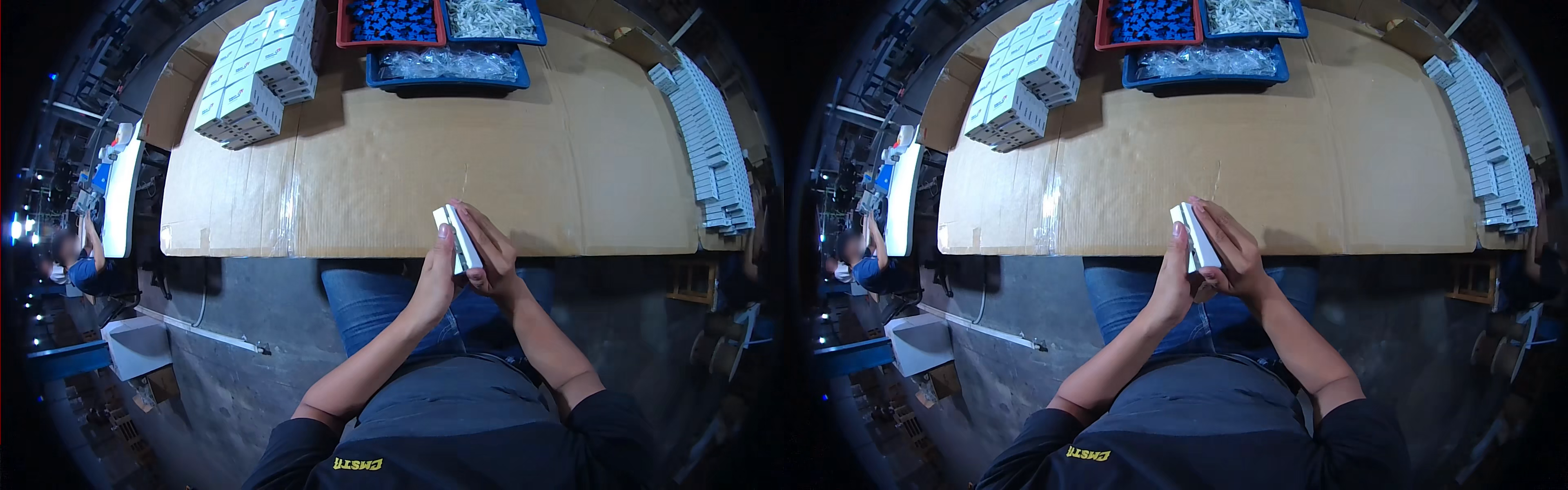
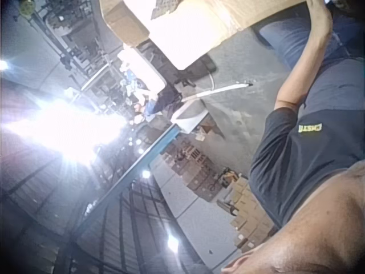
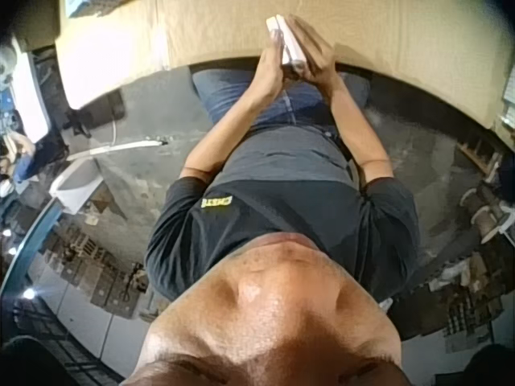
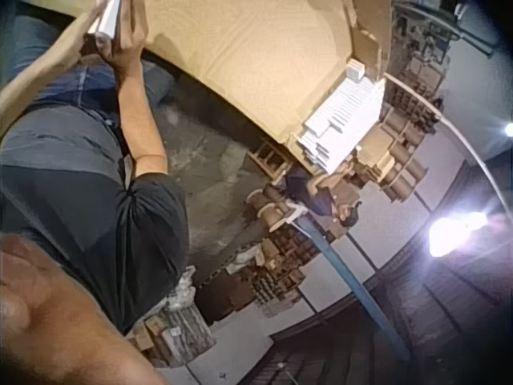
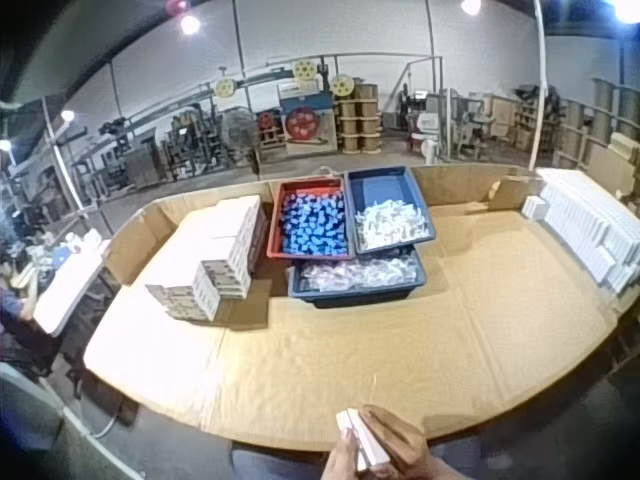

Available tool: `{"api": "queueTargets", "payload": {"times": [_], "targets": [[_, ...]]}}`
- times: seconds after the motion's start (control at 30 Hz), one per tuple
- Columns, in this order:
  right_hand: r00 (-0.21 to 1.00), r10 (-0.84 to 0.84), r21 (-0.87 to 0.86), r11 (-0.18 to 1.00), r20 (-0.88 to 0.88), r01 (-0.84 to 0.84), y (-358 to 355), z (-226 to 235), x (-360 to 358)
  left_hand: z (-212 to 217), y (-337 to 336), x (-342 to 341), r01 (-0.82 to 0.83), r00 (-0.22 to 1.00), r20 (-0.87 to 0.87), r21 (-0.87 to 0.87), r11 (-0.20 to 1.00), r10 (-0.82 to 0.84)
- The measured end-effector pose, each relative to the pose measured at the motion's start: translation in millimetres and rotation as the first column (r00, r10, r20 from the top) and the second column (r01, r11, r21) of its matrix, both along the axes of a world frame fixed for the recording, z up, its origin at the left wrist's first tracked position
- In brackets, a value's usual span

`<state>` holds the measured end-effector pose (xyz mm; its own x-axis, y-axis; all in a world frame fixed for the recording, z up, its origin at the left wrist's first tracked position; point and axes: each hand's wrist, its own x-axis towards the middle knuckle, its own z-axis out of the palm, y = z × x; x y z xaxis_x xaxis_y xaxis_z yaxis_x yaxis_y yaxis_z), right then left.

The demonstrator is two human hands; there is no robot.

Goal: Manually assemble and package electronic components into boxes.

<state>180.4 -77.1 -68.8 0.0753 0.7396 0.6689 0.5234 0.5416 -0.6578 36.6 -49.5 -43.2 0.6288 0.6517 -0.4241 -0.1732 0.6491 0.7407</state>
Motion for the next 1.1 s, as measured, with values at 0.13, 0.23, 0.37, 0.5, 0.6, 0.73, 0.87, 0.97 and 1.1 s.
{"api": "queueTargets", "payload": {"times": [0.13,0.23,0.37,0.5,0.6,0.73,0.87,0.97,1.1], "targets": [[1.0,0.001,0.004,1.0,-0.006,0.0,0.1,0.3,0.0,-0.3,2.4,0.3,0.022,1.0,-0.014,0.003,1.0,-0.022],[1.0,-0.021,-0.035,0.999,0.0,0.021,-0.2,-3.2,0.2,0.9,3.3,1.2,0.035,0.999,0.03,-0.058,0.998,-0.034],[0.951,-0.035,-0.201,0.979,-0.306,-0.028,-5.4,-0.5,-2.4,-8.2,4.1,2.7,0.053,0.998,0.033,0.208,0.977,-0.061],[0.707,-0.055,-0.259,0.948,-0.705,-0.184,-7.6,-0.2,-13.4,-8.3,6.4,7.3,0.081,0.975,-0.205,0.675,0.733,0.081],[0.734,-0.053,-0.324,0.917,-0.677,-0.232,-1.3,14.3,-16.0,-3.8,11.4,5.7,-0.072,0.984,-0.085,0.605,0.793,0.155],[0.884,-0.04,-0.311,0.943,-0.467,-0.122,6.5,24.7,-14.4,4.6,25.5,0.6,-0.293,0.956,0.068,0.306,0.906,0.286],[0.965,0.033,-0.333,0.935,-0.261,-0.122,0.5,9.3,-11.1,-4.4,32.4,-2.4,-0.217,0.972,-0.035,0.224,0.95,0.231],[0.981,-0.004,-0.283,0.958,-0.195,-0.053,0.1,-0.8,-7.8,-7.6,25.6,-3.0,-0.178,0.983,-0.017,0.169,0.969,0.183],[0.997,-0.037,-0.288,0.957,-0.073,0.015,1.3,-5.7,-4.8,-12.5,22.1,-2.0,-0.171,0.984,-0.02,0.113,0.979,0.175]]}}
